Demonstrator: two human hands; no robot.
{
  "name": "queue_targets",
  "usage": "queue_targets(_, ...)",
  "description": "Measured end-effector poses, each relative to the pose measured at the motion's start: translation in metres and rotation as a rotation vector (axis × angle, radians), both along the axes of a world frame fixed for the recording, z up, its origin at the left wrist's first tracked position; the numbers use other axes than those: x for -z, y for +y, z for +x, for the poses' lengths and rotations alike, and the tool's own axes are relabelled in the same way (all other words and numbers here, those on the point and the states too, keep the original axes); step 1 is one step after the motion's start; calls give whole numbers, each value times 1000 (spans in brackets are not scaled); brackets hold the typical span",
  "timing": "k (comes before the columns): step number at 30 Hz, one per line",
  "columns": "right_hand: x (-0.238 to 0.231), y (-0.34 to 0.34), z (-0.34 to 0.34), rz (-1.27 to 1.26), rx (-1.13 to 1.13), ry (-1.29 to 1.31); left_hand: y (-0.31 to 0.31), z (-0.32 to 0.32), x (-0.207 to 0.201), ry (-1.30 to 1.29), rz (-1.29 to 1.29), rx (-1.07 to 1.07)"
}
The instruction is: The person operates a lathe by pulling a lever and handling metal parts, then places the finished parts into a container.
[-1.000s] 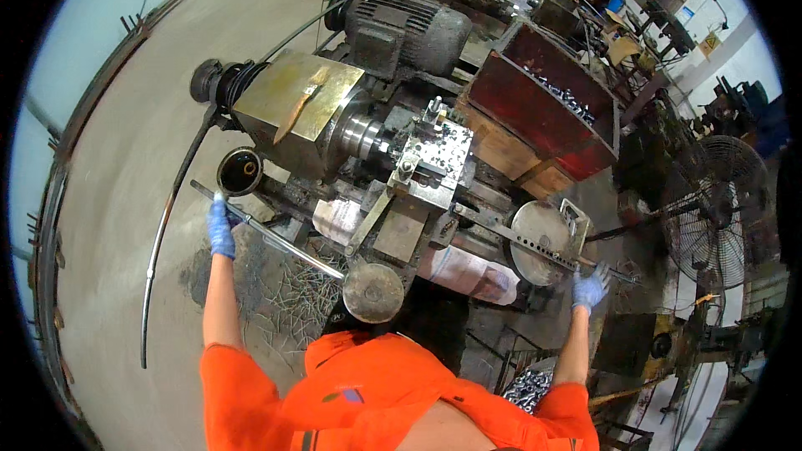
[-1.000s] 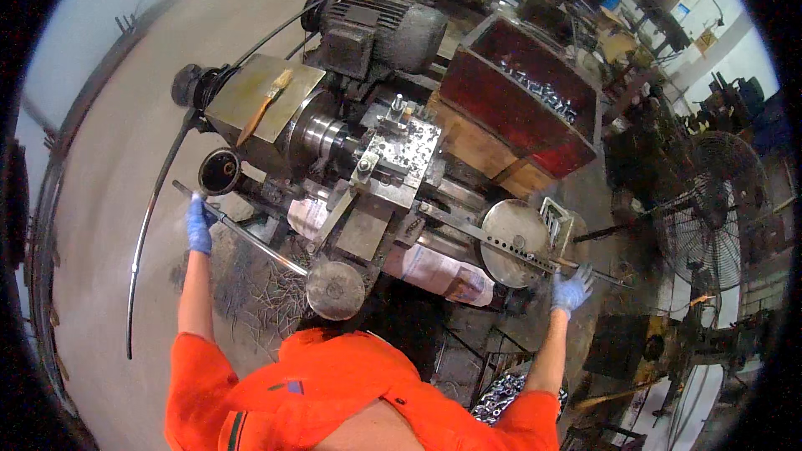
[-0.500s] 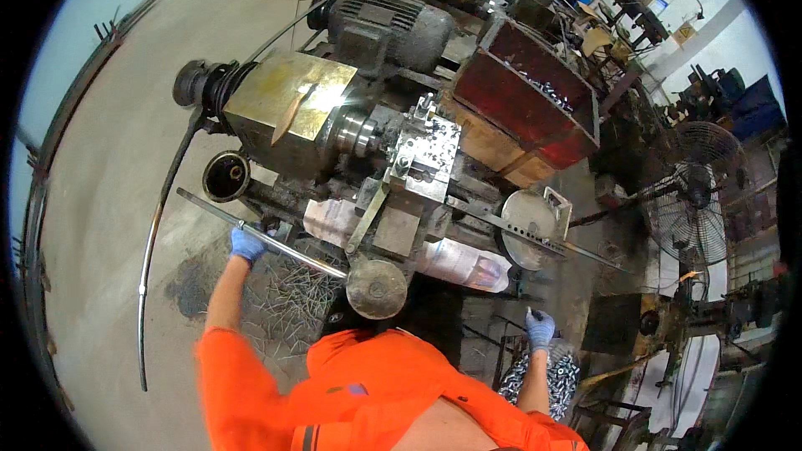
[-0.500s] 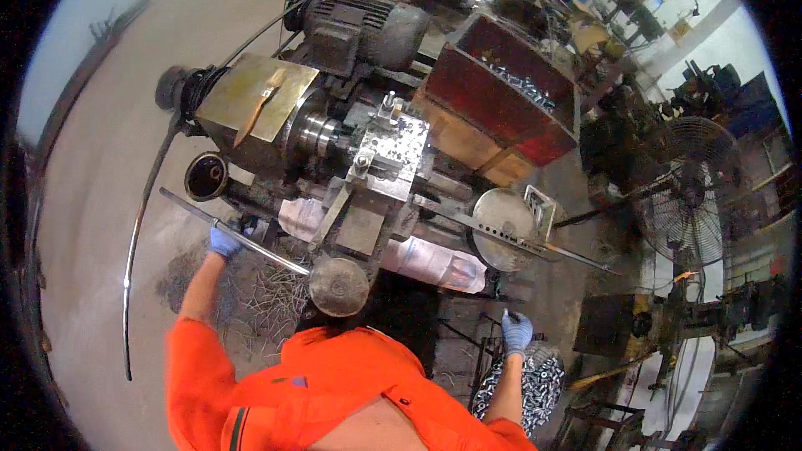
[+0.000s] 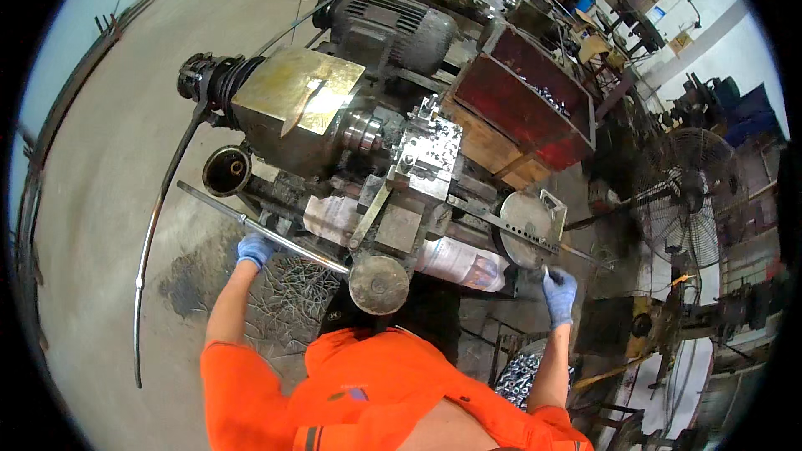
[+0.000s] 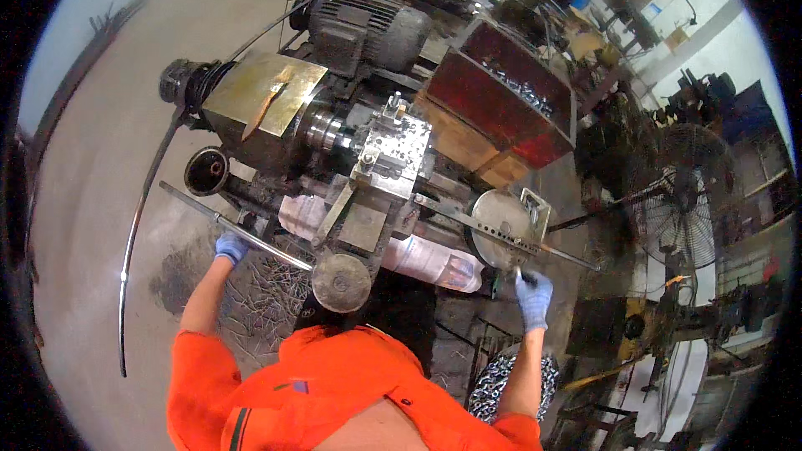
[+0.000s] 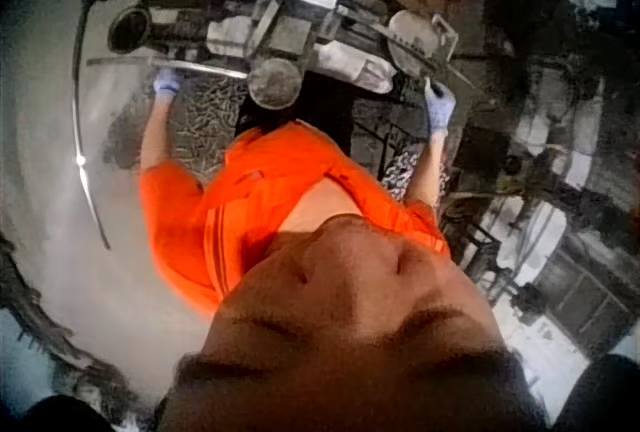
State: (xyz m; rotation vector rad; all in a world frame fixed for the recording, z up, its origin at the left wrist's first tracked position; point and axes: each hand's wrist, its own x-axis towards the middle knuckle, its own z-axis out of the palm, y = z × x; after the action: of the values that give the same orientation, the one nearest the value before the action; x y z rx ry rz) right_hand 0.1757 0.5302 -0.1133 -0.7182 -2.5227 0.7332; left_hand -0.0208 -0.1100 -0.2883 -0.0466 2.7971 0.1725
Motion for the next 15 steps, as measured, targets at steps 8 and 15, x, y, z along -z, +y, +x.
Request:
queue_targets(8,-91,-139,-162,-152,-619,-12,-92,26,-105,373,211,-233)
queue_targets(15,-127,-265,-277,99,-719,-393,-175,67,-195,773,61,-403)
